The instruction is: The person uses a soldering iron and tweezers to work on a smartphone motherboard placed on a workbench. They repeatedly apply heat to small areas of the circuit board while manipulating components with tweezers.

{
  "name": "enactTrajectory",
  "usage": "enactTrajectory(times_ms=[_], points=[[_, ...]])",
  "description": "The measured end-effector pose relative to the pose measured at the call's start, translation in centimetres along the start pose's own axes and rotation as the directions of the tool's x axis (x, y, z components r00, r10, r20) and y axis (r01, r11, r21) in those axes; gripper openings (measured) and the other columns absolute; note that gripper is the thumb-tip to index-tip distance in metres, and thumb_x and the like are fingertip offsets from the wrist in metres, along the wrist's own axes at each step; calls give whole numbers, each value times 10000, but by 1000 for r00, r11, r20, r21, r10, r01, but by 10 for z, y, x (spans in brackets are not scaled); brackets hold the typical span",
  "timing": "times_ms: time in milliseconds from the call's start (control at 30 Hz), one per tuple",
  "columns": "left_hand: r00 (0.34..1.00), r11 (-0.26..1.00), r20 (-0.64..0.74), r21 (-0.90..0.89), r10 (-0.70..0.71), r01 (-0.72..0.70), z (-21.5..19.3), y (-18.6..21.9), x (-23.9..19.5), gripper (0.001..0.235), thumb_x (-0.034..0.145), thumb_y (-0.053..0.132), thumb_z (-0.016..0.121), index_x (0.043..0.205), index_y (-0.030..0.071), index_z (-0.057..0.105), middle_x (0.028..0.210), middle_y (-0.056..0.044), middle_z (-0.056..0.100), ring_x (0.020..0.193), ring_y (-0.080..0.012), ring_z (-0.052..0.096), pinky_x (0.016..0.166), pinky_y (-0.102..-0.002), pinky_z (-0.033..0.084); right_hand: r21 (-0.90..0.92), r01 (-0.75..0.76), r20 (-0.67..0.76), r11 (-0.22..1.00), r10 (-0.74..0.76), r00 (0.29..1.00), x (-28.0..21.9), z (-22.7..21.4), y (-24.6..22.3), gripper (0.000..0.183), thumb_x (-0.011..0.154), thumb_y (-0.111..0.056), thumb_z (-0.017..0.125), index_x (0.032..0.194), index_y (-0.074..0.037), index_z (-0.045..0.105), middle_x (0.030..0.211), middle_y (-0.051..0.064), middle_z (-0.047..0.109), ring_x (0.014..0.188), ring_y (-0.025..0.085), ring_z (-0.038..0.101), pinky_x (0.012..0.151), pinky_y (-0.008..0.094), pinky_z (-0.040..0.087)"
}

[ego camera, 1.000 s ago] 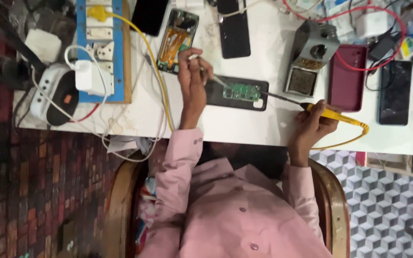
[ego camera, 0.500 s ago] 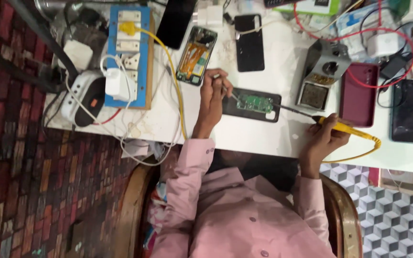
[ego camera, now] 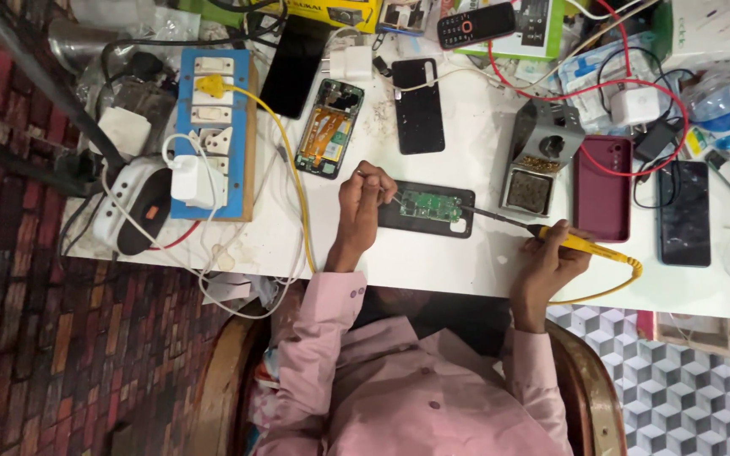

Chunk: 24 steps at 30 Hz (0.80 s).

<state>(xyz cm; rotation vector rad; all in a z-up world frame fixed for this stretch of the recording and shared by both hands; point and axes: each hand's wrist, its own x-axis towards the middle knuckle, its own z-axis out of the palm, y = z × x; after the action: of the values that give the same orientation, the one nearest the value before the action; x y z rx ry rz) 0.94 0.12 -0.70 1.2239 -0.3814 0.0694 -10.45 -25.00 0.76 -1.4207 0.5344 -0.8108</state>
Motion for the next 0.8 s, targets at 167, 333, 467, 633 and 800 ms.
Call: enactTrajectory(times_ms=[167,333,467,633,800], points=[[1000,1000,-3,-31,4,-4,1,0,-3,369,1167,366,422,932,87,476,765,-33,530,693,-80,408,643,-254,327,-9,-3,10,1000,3,1000,1,1,-3,243,1136,-240,595,1073,-30,491,821,56,578,640,104,547,612,257,482],[999,998,-37,-61,-9,6,0,-4,0,369,1154,366,425,915,87,467,762,-42,544,682,-82,410,620,-247,314,-30,5,14,1000,-5,1000,-2,2,-6,221,1137,-225,581,1078,-28,498,822,58,585,635,101,543,607,254,472],[999,1000,-37,-21,-23,22,0,-3,-1,369,1150,360,415,911,85,470,740,-41,555,648,-62,378,598,-239,309,-62,43,48,997,-40,998,-4,-1,-8,209,1154,-222,562,1095,-38,483,843,63,596,663,109,569,634,252,489],[999,1000,-29,-17,-15,14,2,0,-1,360,1159,328,424,902,78,462,754,-47,540,672,-84,404,620,-248,331,1,0,-18,1000,0,1000,-3,-2,-6,226,1142,-251,552,1064,-56,469,794,52,555,601,101,520,587,257,466],[999,998,-20,-50,30,-31,1,1,-2,352,1174,311,422,922,70,468,779,-41,524,709,-106,446,691,-289,411,27,-20,-24,999,20,1000,-3,-1,-3,237,1144,-271,542,1066,-55,482,810,42,544,627,101,519,604,258,471]])
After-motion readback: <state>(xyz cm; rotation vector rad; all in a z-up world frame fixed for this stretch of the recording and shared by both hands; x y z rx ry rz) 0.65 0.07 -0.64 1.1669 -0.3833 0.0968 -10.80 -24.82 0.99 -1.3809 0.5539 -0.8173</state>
